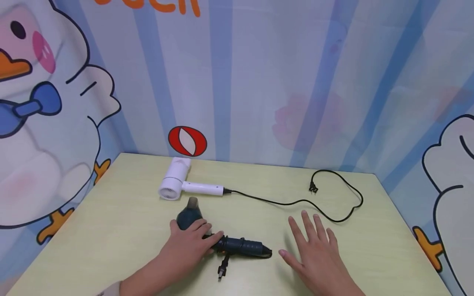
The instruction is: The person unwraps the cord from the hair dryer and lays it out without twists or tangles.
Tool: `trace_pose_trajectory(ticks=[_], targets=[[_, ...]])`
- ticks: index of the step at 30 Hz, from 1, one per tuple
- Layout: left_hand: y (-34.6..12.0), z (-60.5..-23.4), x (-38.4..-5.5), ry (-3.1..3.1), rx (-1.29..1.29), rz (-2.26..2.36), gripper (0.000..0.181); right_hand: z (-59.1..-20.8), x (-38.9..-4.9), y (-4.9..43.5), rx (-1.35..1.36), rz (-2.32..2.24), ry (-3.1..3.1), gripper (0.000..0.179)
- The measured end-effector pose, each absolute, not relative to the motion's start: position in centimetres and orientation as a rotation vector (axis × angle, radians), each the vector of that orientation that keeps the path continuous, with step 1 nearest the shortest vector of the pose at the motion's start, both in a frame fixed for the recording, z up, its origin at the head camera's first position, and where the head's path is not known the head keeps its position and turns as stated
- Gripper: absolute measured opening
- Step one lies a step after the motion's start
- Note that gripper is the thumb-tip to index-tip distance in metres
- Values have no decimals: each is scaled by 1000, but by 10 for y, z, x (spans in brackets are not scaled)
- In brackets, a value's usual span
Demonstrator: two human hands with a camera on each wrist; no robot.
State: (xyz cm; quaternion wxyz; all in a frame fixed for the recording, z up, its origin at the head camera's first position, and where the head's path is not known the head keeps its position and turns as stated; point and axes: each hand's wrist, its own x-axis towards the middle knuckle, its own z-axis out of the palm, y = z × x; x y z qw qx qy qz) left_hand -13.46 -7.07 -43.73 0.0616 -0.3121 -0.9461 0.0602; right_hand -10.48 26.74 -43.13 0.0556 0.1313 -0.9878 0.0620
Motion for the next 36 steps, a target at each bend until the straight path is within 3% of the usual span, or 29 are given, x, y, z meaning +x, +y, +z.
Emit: trace_pose_trajectory(ticks=[15, 36], targets=[[-44, -438, -136, -2883, -885, 112, 41, -428, -106, 256, 411, 196, -3000, 81], [-58, -437, -152, -3092, -283, -509, 59, -422, -118, 194, 440, 226, -3056, 84]])
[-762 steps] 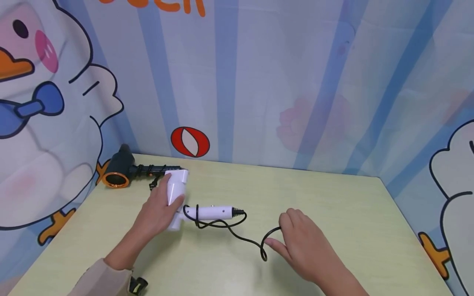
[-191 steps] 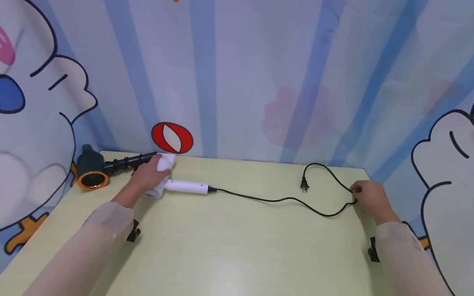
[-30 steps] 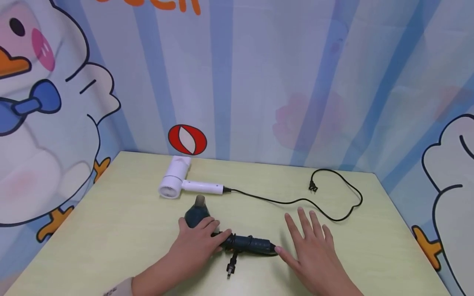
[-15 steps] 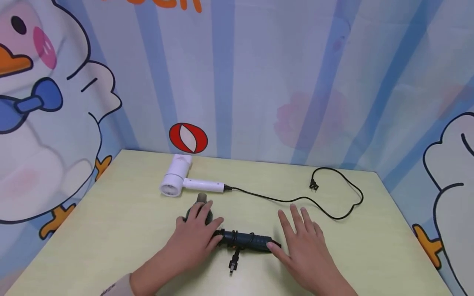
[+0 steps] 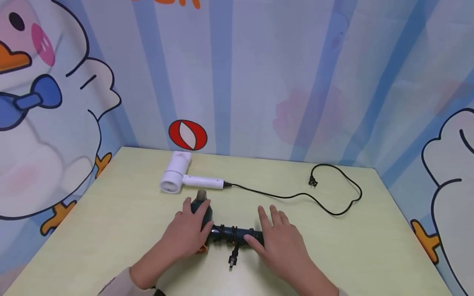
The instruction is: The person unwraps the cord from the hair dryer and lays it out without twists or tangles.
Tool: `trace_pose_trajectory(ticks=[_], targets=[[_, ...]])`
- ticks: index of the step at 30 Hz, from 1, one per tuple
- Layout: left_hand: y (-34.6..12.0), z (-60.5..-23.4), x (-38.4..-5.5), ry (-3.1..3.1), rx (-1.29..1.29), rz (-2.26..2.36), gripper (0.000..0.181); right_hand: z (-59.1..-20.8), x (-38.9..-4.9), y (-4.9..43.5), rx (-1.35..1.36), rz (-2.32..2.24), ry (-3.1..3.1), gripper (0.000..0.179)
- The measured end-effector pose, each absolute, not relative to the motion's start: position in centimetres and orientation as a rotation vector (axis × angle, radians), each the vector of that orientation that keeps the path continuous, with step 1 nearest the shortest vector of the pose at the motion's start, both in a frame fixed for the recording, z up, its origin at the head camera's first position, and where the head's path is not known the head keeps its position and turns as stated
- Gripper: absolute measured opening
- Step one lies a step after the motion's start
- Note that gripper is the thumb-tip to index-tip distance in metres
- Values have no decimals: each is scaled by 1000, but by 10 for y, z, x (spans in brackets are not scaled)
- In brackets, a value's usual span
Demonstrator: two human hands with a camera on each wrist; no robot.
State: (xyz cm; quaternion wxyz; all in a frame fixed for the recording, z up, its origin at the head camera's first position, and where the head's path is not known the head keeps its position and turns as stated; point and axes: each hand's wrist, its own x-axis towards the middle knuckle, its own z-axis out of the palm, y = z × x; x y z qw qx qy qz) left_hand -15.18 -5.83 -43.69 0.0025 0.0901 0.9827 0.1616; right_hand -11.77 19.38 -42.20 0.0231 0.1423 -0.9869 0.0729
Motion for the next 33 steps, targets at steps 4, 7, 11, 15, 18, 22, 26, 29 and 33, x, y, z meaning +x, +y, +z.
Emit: trace_pose_trajectory(ticks=[4, 7, 11, 15, 18, 22, 26, 29, 33], targets=[[-58, -434, -155, 3021, 248, 573, 60, -425, -120, 183, 465, 183, -3080, 85], [-57, -433, -157, 3008, 241, 593, 60, -427, -118, 174, 497, 110, -3046, 82], [-55, -435, -160, 2994, 212, 601, 58, -427, -111, 163, 593, 37, -2959, 71], [-53, -435, -162, 2985, 169, 605, 57, -424, -104, 152, 684, 88, -3005, 61], [-51, -435, -162, 2987, 142, 599, 57, -420, -103, 143, 744, 151, -3115, 58], [-50, -434, -164, 2991, 131, 577, 55, -420, -108, 135, 813, 206, -3166, 44], [-49, -433, -165, 2999, 130, 571, 51, -425, -115, 129, 870, 216, -3107, 29], [-50, -432, -165, 2996, 128, 575, 49, -429, -119, 124, 905, 192, -3109, 22], [-49, -433, -165, 2989, 121, 571, 49, -432, -123, 121, 929, 145, -3147, 12]])
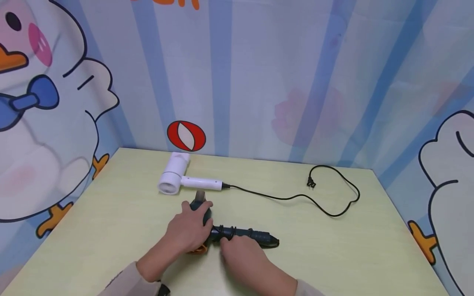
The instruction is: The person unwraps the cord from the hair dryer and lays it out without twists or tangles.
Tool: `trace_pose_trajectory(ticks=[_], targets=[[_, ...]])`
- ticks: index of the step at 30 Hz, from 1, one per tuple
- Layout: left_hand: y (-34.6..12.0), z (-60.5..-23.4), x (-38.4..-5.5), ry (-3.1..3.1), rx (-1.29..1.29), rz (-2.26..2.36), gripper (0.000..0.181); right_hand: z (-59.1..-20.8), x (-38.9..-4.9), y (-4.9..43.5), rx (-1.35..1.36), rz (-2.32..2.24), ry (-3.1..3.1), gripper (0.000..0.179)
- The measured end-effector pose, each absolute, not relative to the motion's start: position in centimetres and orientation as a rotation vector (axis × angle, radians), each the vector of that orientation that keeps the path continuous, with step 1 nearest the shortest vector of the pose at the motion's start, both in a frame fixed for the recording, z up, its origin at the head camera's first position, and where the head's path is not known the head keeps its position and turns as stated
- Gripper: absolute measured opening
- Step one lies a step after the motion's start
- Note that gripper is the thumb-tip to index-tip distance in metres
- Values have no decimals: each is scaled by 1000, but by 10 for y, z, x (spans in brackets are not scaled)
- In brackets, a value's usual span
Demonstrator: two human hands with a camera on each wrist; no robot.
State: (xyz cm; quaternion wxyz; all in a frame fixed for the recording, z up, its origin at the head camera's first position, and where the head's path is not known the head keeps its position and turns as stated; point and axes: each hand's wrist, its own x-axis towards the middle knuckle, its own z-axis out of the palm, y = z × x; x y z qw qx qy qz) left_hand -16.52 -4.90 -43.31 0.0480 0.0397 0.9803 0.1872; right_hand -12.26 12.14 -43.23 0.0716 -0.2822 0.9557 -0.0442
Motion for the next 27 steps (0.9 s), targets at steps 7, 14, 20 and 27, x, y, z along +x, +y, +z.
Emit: trace_pose_trajectory(ticks=[7, 14, 20, 27], targets=[[-49, -435, -166, 3000, 97, 553, 48, -434, -126, 119, -837, -118, 2844, 9], [-47, -436, -165, 2998, 85, 547, 48, -435, -122, 115, -838, -32, 2868, 10], [-48, -437, -164, 3011, 92, 548, 48, -437, -117, 112, -859, 44, 2909, 12], [-48, -436, -164, 3007, 100, 565, 48, -438, -116, 112, -841, 49, 2923, 14]])
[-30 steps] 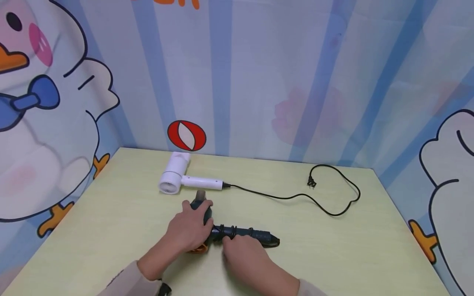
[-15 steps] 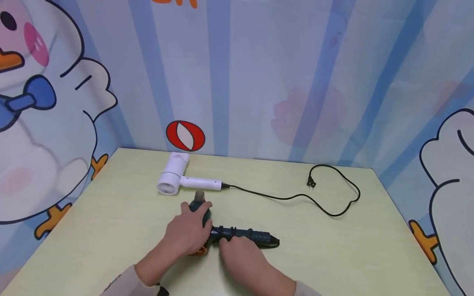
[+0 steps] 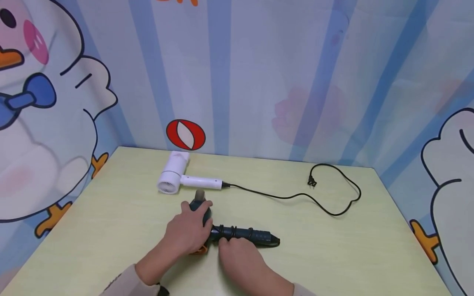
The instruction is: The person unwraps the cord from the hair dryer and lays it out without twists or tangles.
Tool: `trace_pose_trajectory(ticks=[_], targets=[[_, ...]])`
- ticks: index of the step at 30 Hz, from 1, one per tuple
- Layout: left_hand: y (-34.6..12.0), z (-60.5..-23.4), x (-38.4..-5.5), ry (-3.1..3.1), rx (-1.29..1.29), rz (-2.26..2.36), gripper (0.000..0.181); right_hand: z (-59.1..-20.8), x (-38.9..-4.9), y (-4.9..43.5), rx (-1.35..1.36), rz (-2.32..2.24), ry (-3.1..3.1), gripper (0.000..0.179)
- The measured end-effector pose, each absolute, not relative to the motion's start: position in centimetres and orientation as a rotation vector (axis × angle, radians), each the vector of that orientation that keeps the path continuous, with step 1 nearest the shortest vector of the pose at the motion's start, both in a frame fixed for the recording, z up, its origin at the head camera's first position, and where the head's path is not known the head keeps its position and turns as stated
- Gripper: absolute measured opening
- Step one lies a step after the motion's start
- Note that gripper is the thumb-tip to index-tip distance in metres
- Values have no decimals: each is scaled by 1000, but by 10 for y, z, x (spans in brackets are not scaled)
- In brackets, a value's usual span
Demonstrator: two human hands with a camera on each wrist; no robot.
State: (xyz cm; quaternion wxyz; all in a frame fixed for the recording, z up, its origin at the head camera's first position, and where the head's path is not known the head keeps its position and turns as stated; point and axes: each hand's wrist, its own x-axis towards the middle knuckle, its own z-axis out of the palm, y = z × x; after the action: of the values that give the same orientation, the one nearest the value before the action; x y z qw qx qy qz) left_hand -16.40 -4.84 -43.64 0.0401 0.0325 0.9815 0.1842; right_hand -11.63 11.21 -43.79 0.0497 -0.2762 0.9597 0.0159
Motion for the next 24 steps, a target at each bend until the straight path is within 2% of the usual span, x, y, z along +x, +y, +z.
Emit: trace_pose_trajectory(ticks=[6, 18, 24], targets=[[-49, -434, -163, 2964, 123, 663, 47, -436, -112, 113, -701, 5, 2897, 16], [-58, -432, -163, 2913, 135, 817, 45, -436, -99, 132, -796, -73, 3022, 6], [-60, -432, -163, 2879, 106, 912, 43, -434, -97, 142, -791, -129, 3120, 9]])
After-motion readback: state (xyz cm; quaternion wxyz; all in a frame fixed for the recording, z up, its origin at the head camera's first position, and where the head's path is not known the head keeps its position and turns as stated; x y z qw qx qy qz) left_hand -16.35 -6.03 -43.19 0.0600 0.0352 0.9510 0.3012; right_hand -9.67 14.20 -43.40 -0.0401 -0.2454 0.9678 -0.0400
